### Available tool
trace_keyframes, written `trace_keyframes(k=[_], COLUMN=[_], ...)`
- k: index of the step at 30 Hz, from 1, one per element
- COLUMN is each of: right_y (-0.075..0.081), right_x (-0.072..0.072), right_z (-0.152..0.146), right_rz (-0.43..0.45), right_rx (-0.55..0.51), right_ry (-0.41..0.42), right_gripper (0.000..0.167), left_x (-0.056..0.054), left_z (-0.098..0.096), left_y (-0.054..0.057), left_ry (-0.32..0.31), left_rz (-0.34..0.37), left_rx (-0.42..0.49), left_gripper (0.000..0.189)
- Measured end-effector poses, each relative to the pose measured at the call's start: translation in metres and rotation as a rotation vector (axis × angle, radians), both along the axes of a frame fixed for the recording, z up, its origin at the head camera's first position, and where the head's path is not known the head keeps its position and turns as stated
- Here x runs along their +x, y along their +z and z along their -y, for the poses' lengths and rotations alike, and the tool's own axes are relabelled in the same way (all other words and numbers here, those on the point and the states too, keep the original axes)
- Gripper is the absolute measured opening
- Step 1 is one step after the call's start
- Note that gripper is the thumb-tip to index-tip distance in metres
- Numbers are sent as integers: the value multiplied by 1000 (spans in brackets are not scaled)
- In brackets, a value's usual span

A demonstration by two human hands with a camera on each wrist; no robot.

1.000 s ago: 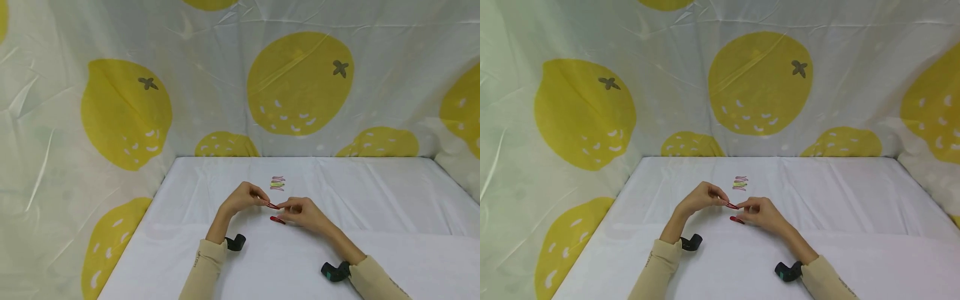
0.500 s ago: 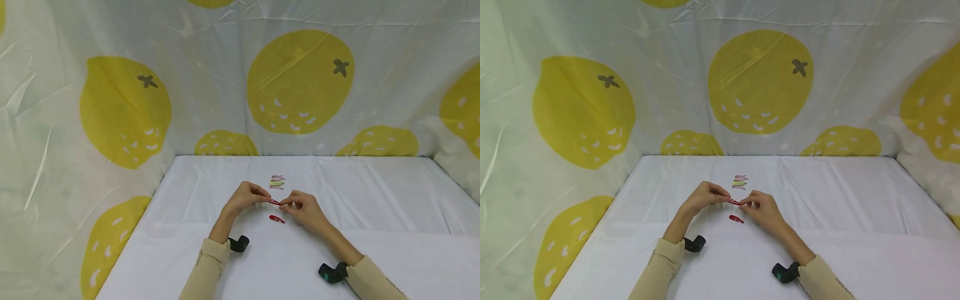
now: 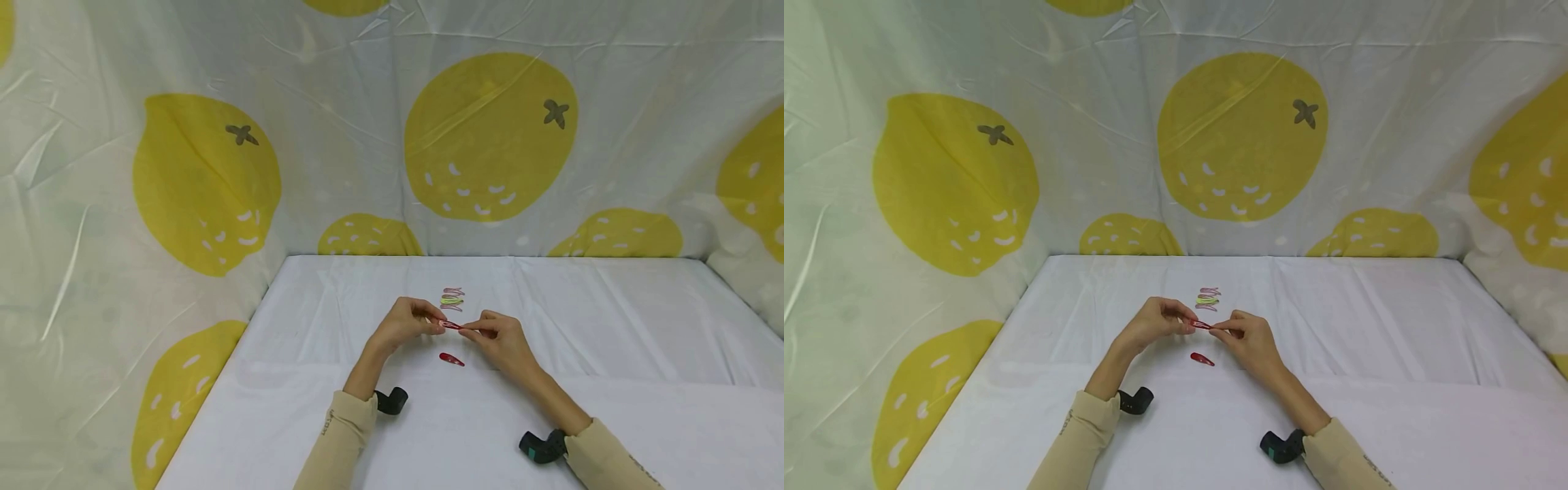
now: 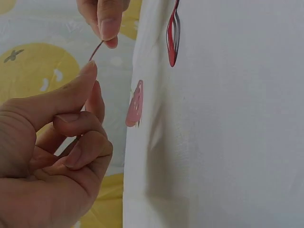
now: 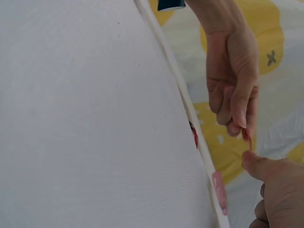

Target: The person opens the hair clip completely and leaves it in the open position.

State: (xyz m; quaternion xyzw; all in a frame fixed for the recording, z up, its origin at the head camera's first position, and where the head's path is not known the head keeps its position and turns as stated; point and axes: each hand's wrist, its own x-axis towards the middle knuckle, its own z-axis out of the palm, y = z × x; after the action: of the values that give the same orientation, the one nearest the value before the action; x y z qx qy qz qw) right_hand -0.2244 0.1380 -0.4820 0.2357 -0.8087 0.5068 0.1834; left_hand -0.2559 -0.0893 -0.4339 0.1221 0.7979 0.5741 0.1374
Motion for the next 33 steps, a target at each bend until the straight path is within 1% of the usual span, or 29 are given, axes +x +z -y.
trace_keyframes(k=[5, 10, 15, 18, 20, 23, 25, 28, 30, 33], right_y=[1, 3, 2, 2, 3, 5, 6, 6, 6, 6], right_x=[1, 2, 1, 1, 1, 1, 1, 0, -1, -3], right_z=[0, 1, 2, 2, 1, 0, -2, -5, -7, -10], right_rz=[7, -9, -4, 30, 83, 178, 234, 286, 297, 291], right_rx=[-14, -26, -19, -9, -10, -28, -44, -56, -56, -55], right_ry=[-9, -11, -10, 3, 15, 59, 100, 151, 168, 170], right_gripper=[9, 8, 9, 8, 8, 6, 6, 6, 6, 7], left_x=[0, 0, -1, -2, -2, -3, -3, -4, -4, -5], left_z=[-1, -1, 0, 0, 0, 1, 3, 5, 6, 6], left_y=[0, 0, 0, -1, -1, -1, -1, -2, -3, -3], left_ry=[3, 7, 3, -31, -67, -127, -160, -204, -224, -225], left_rz=[-75, -119, -166, -209, -240, -276, -279, -265, -254, -238], left_rx=[-30, -80, -102, -98, -98, -105, -100, -73, -46, -19], left_gripper=[14, 7, 8, 7, 6, 6, 6, 7, 7, 8])
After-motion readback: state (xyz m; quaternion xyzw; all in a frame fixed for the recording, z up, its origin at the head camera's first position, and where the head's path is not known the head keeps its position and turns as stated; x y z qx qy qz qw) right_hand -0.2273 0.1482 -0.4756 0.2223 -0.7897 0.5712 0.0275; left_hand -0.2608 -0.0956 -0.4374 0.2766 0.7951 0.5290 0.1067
